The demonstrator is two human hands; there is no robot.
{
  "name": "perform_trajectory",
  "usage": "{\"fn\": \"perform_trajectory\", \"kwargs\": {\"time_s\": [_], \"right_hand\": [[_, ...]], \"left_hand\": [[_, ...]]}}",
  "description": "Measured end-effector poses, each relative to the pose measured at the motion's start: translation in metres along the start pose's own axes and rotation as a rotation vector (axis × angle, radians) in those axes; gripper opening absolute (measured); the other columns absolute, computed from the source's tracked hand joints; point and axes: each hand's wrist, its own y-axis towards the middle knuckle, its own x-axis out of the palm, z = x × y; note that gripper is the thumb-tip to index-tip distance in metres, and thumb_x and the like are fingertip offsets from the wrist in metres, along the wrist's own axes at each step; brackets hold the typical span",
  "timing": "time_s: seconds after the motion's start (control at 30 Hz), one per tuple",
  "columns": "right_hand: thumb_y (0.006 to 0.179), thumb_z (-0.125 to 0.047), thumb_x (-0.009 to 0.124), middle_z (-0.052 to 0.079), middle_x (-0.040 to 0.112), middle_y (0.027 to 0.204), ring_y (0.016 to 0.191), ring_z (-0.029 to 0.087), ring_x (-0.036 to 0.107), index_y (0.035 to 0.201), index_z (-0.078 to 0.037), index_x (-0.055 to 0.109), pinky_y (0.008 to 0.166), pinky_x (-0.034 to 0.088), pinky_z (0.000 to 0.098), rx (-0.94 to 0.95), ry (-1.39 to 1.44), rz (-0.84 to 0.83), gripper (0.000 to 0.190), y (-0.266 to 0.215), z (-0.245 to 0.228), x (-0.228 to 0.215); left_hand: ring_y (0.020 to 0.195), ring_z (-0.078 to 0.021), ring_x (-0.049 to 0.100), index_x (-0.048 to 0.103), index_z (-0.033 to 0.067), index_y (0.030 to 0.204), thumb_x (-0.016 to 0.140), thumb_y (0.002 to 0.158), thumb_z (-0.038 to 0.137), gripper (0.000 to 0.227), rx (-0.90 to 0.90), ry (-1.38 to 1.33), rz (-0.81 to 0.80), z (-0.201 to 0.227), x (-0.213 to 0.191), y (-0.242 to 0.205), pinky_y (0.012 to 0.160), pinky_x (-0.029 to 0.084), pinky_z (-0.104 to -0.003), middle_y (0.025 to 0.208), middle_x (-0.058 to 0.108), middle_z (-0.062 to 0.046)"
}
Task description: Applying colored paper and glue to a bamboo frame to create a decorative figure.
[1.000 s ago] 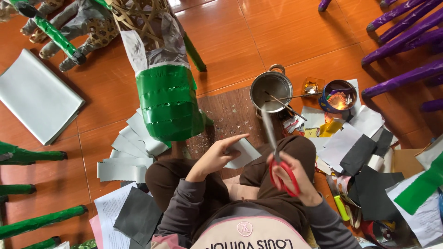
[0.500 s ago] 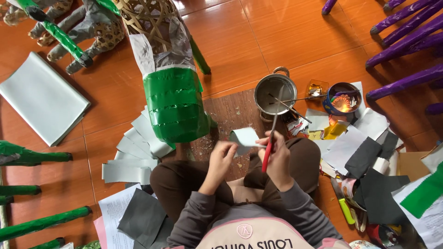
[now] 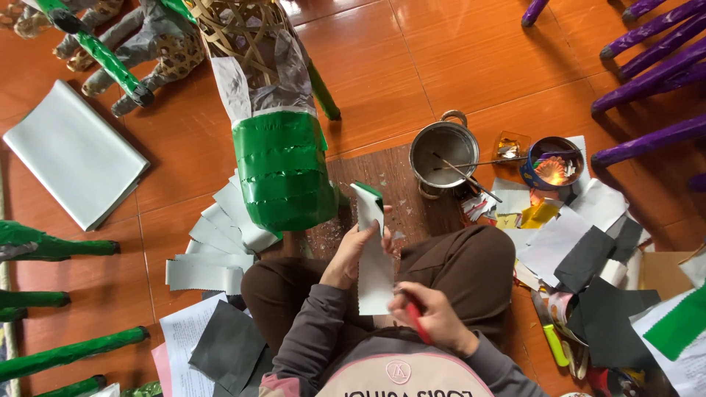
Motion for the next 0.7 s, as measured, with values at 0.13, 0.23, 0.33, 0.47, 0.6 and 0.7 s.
{"fn": "perform_trajectory", "kwargs": {"time_s": [0.13,0.23,0.33,0.47,0.6,0.7], "right_hand": [[0.093,-0.024,0.081,0.008,0.071,0.092,0.086,0.012,0.063,0.118,-0.001,0.06,0.079,0.053,0.0264,0.134,0.043,0.005,0.04,-0.006,-0.011,-0.029],[0.082,-0.059,0.074,0.003,0.065,0.098,0.09,0.009,0.063,0.121,-0.005,0.057,0.075,0.054,0.0239,0.173,0.115,-0.079,0.069,-0.003,-0.031,-0.035],[0.076,-0.072,0.072,0.003,0.065,0.092,0.083,0.008,0.059,0.119,-0.005,0.057,0.069,0.049,0.0223,0.225,0.02,-0.084,0.081,-0.001,-0.034,-0.039],[0.078,-0.07,0.071,0.003,0.065,0.091,0.079,0.008,0.056,0.119,-0.006,0.058,0.067,0.048,0.0223,0.25,-0.014,-0.092,0.077,-0.002,-0.028,-0.043],[0.084,-0.066,0.072,0.003,0.062,0.1,0.092,0.008,0.057,0.122,-0.005,0.055,0.08,0.049,0.023,0.187,0.041,-0.128,0.074,-0.001,-0.016,-0.05],[0.087,-0.067,0.067,0.003,0.064,0.113,0.108,0.007,0.058,0.128,-0.008,0.049,0.093,0.045,0.0217,0.175,0.069,-0.141,0.075,0.011,-0.03,-0.046]], "left_hand": [[0.075,-0.0185,0.06,0.058,0.0087,0.14,0.061,0.104,0.041,0.048,0.015,0.098,0.025,0.014,0.007,-0.008,0.073,0.053,-0.037,0.078,0.059,-0.005],[0.071,-0.0202,0.062,0.058,0.0073,0.119,0.061,0.102,0.041,0.038,-0.026,0.171,0.079,0.013,0.001,-0.011,0.067,0.054,-0.038,0.075,0.06,-0.006],[0.069,-0.0225,0.064,0.054,0.0042,0.105,0.06,0.103,0.039,0.035,-0.027,0.202,0.11,0.013,-0.001,-0.014,0.067,0.056,-0.041,0.075,0.061,-0.008],[0.07,-0.0205,0.064,0.054,0.0043,0.103,0.059,0.104,0.038,0.034,-0.002,0.266,0.126,0.014,-0.005,-0.016,0.067,0.057,-0.039,0.078,0.062,-0.007],[0.067,-0.0123,0.059,0.058,0.0049,0.102,0.054,0.105,0.03,0.026,0.001,0.605,0.115,0.016,-0.019,-0.009,0.062,0.052,-0.032,0.078,0.059,-0.002],[0.064,-0.0085,0.053,0.06,0.0039,0.101,0.05,0.102,0.017,0.017,-0.054,0.877,-0.04,0.004,-0.04,-0.004,0.057,0.048,-0.029,0.075,0.054,0.002]]}}
